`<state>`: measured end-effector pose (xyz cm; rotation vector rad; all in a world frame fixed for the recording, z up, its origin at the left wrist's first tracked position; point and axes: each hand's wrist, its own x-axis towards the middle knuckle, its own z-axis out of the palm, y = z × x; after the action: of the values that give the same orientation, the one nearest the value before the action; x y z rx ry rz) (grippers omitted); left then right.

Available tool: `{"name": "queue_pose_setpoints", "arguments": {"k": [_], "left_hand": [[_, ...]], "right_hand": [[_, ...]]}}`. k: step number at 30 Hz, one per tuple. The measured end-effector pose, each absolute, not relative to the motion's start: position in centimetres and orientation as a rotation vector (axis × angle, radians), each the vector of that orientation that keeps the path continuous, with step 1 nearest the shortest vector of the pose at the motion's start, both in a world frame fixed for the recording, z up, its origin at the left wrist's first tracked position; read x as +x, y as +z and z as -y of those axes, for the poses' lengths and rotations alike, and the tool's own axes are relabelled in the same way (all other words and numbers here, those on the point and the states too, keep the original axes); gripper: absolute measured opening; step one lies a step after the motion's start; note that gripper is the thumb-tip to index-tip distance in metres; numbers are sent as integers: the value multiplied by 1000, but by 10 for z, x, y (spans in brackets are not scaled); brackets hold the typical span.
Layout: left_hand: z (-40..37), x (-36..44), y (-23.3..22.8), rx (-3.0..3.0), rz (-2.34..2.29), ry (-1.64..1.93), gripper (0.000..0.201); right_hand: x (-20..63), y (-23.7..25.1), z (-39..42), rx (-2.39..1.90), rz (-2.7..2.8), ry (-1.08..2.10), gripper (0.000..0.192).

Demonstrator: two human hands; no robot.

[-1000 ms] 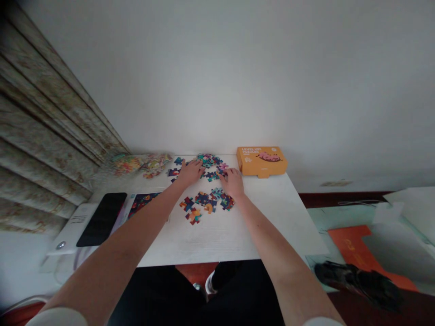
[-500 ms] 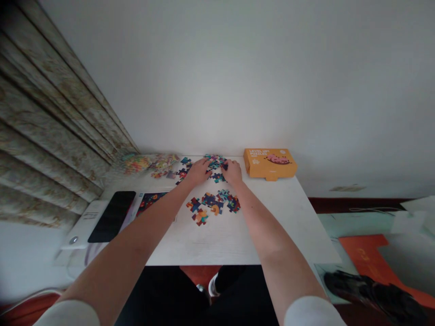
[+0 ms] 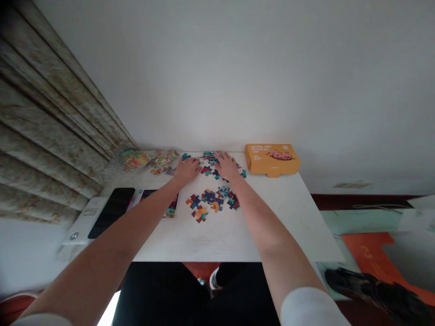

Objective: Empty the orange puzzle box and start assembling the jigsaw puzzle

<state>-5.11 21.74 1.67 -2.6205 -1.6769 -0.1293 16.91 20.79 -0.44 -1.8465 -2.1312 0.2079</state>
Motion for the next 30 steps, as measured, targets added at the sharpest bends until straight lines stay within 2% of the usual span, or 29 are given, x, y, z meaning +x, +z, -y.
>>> {"name": "queue_pose_setpoints", "arguments": {"k": [5,8,12,20,27,30], "left_hand": [[-217,-55,23,-2478,1897,-176,42],[-220,-35,23,-2633,1748,-221,43],[-227,-1,18,-2846,1518,-231,49],[-216,-7,13,-2662,1691,-244,52],[-212,-26,21,-2572,1798,-153,43],[-201,-24,24,-2585,1810,-227,39]], "right_hand": [[163,0,-210,-2059,2087,249,51],[171,-5,-201,-2125,1971,169,51],[178,-15,-187,-2047,1939,81,47],[175,-20,-184,-1970,1867,51,43],[175,-17,-182,-1962,1861,66,43],[175,-17,-182,-1966,1827,64,41]]}}
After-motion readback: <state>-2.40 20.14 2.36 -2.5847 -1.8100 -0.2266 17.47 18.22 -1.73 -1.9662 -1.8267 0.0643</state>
